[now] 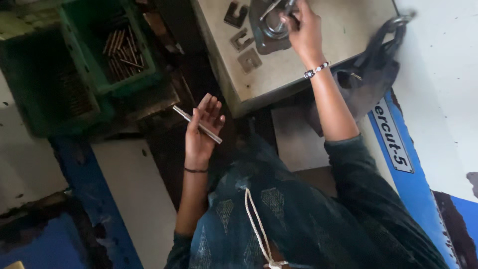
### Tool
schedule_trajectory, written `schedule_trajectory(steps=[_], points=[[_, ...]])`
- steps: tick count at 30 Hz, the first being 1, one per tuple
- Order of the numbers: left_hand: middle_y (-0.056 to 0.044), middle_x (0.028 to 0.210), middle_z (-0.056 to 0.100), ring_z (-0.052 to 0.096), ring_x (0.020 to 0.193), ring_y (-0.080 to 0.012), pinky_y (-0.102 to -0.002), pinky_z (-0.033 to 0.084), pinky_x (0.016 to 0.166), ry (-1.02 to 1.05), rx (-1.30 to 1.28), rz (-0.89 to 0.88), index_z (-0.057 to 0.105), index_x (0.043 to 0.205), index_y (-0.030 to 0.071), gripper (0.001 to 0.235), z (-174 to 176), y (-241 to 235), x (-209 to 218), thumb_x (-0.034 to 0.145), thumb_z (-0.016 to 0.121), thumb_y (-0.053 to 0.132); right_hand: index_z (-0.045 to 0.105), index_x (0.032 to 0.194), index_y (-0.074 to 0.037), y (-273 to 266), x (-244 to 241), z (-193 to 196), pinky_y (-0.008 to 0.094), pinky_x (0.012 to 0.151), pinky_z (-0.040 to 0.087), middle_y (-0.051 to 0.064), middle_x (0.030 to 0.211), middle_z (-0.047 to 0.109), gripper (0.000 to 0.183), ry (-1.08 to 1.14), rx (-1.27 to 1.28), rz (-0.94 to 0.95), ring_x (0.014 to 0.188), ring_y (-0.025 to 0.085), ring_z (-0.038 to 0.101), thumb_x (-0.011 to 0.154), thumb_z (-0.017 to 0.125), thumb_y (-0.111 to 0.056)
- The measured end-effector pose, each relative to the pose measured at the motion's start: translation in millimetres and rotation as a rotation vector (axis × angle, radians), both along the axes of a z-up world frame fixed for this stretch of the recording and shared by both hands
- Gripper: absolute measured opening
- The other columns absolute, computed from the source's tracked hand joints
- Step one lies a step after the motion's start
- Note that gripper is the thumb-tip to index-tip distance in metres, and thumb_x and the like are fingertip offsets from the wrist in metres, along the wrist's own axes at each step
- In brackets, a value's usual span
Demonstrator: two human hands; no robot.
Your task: The person operates a blue industrial machine, repeatedly inserting a metal rod into a slot, pulling a lever, and retrieving a small metal piece. They place the retrieved pieces into a green bin and continue the cycle.
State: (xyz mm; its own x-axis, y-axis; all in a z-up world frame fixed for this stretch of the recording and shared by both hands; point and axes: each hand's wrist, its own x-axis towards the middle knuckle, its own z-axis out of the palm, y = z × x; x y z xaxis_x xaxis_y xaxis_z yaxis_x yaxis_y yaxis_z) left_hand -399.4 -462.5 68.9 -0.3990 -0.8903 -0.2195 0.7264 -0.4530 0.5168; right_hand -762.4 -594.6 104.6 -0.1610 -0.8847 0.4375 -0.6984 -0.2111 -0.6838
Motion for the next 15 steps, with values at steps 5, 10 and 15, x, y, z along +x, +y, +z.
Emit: schedule_trajectory(steps=[5,10,15], points=[[-0.003,0.141,0.06,0.054,0.134,-0.0182,-0.037,0.046,0.108,0.062,0.042,-0.005,0.046,0.156,0.007,0.057,-10.3,-14.1,18.9,0.11,0.049,0.041,0.055,0.123,0.004,0.1,5.0,-13.9,0.029,0.076,0.058,0.014,0.1,0.08,0.033,-0.043,-0.088,-0.003,0.093,0.023,0.081,0.097,0.076,0.005],[-0.002,0.135,0.063,0.058,0.129,-0.0183,-0.038,0.049,0.103,0.095,0.103,-0.071,0.047,0.154,0.008,0.054,-17.4,-36.7,35.5,0.111,0.048,0.039,0.057,0.117,0.001,-0.7,12.4,-13.5,0.029,0.077,0.059,0.014,0.1,0.08,0.026,-0.041,-0.077,-0.086,0.097,0.022,0.082,0.098,0.074,0.005],[-0.002,0.134,0.064,0.059,0.128,-0.0179,-0.039,0.05,0.103,0.115,0.1,-0.16,0.047,0.154,0.01,0.051,-23.0,-54.2,54.8,0.111,0.047,0.037,0.057,0.113,0.001,-2.6,18.6,-15.3,0.031,0.067,0.055,0.016,0.092,0.078,0.029,0.028,-0.08,-0.213,0.081,0.026,0.078,0.097,0.081,-0.001]])
